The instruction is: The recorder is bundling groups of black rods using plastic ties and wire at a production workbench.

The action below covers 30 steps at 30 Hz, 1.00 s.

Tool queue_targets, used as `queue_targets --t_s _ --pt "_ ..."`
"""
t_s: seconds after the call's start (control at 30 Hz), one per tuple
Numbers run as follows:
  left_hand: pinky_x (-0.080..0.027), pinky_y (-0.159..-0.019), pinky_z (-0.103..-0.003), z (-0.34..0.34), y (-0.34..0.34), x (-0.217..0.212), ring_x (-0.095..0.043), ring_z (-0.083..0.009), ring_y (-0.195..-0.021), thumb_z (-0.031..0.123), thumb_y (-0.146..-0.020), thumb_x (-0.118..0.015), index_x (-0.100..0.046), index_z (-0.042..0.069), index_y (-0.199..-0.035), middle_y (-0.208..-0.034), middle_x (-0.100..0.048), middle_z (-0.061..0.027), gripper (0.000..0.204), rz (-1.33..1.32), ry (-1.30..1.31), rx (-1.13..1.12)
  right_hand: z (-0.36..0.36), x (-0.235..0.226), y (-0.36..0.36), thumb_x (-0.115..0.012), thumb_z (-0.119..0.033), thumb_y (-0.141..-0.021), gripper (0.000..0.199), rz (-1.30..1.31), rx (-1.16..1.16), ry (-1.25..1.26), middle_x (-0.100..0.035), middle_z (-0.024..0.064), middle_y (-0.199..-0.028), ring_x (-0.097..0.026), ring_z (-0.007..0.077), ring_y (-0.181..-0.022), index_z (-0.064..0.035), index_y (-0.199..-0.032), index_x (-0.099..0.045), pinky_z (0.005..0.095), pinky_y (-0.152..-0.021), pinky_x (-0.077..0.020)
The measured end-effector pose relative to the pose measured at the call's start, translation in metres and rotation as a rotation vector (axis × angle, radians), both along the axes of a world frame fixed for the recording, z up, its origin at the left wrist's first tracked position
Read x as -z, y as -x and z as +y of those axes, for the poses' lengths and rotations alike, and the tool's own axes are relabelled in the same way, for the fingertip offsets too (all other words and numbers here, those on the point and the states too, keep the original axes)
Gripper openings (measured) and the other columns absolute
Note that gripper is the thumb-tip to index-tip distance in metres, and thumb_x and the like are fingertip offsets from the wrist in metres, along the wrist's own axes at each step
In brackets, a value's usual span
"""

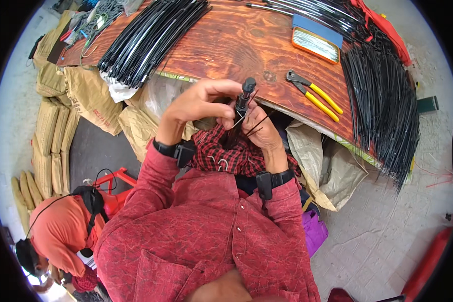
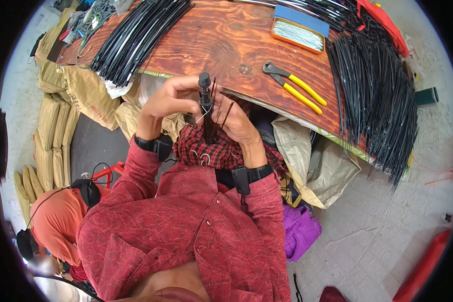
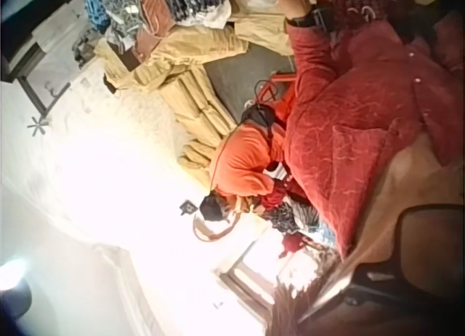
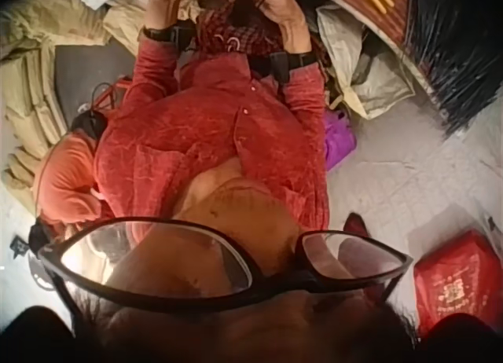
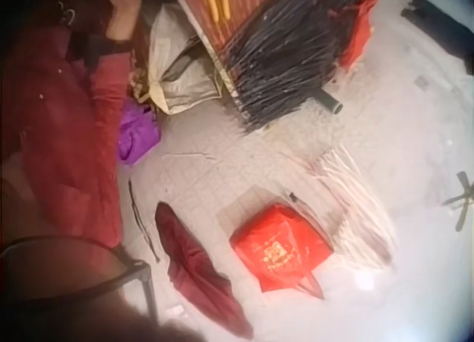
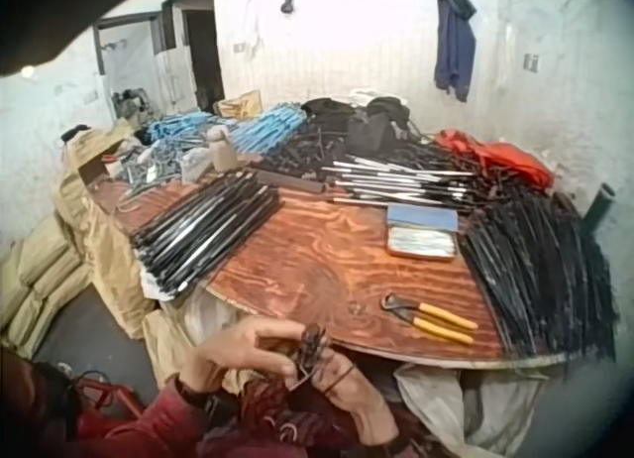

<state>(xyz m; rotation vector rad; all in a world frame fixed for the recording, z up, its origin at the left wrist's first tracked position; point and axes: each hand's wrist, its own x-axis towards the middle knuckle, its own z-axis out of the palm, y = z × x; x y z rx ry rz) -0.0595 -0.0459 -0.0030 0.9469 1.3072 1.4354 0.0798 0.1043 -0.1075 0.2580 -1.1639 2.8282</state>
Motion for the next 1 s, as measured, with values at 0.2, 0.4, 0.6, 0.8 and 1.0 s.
queue_targets --t_s 0.2,0.4,0.6,0.8,1.0 --pt "-0.056 -0.073 -0.029 0.008 0.008 -0.002 -0.067 -0.0159 -0.087 0.010 -0.076 -0.084 -0.063 -0.005 -0.119 -0.105 -0.067 -0.0094 0.050 -0.035 -0.018 0.121 -0.002 -0.011 0.000 -0.066 -0.015 -0.090 0.053 0.020 -0.090 0.041 -0.065 0.0052 -0.114 -0.062 0.0171 -0.105 0.0000 -0.138 -0.049 0.0311 -0.094 -0.0478" --pt "-0.047 -0.093 -0.029 0.001 0.003 0.016 -0.060 -0.0144 -0.103 0.024 -0.075 -0.088 -0.064 -0.002 -0.112 -0.108 -0.061 -0.0042 0.051 -0.008 -0.086 -0.060 0.001 0.011 -0.004 -0.055 -0.049 -0.101 0.055 -0.018 0.010 0.027 -0.063 0.0086 -0.124 -0.059 0.0183 -0.120 -0.0008 -0.127 -0.055 0.0364 -0.105 -0.0438" --pt "-0.048 -0.094 -0.030 -0.005 -0.004 0.007 -0.061 -0.0141 -0.103 0.019 -0.077 -0.086 -0.064 -0.001 -0.114 -0.112 -0.062 -0.0045 0.048 -0.055 -0.107 -0.151 -0.002 -0.025 -0.020 -0.069 -0.055 -0.089 0.069 -0.054 0.205 0.011 -0.063 0.0105 -0.120 -0.059 0.0200 -0.118 0.0005 -0.128 -0.054 0.0361 -0.107 -0.0428" --pt "-0.050 -0.096 -0.031 -0.009 -0.002 0.025 -0.063 -0.0146 -0.106 0.005 -0.081 -0.080 -0.063 -0.002 -0.118 -0.116 -0.063 -0.0042 0.041 -0.034 -0.231 -0.049 0.000 -0.043 -0.026 -0.079 -0.033 -0.087 0.046 -0.146 0.260 -0.189 -0.064 0.0048 -0.106 -0.060 0.0135 -0.099 -0.0028 -0.115 -0.060 0.0292 -0.092 -0.0455" --pt "-0.048 -0.097 -0.031 -0.009 -0.003 0.024 -0.061 -0.0152 -0.109 0.005 -0.082 -0.079 -0.064 -0.002 -0.116 -0.116 -0.062 -0.0041 0.038 -0.067 -0.189 -0.065 -0.004 -0.046 -0.025 -0.072 -0.015 -0.091 0.022 -0.146 0.291 -0.247 -0.064 0.0017 -0.100 -0.058 0.0088 -0.093 -0.0019 -0.107 -0.063 0.0247 -0.086 -0.0463"
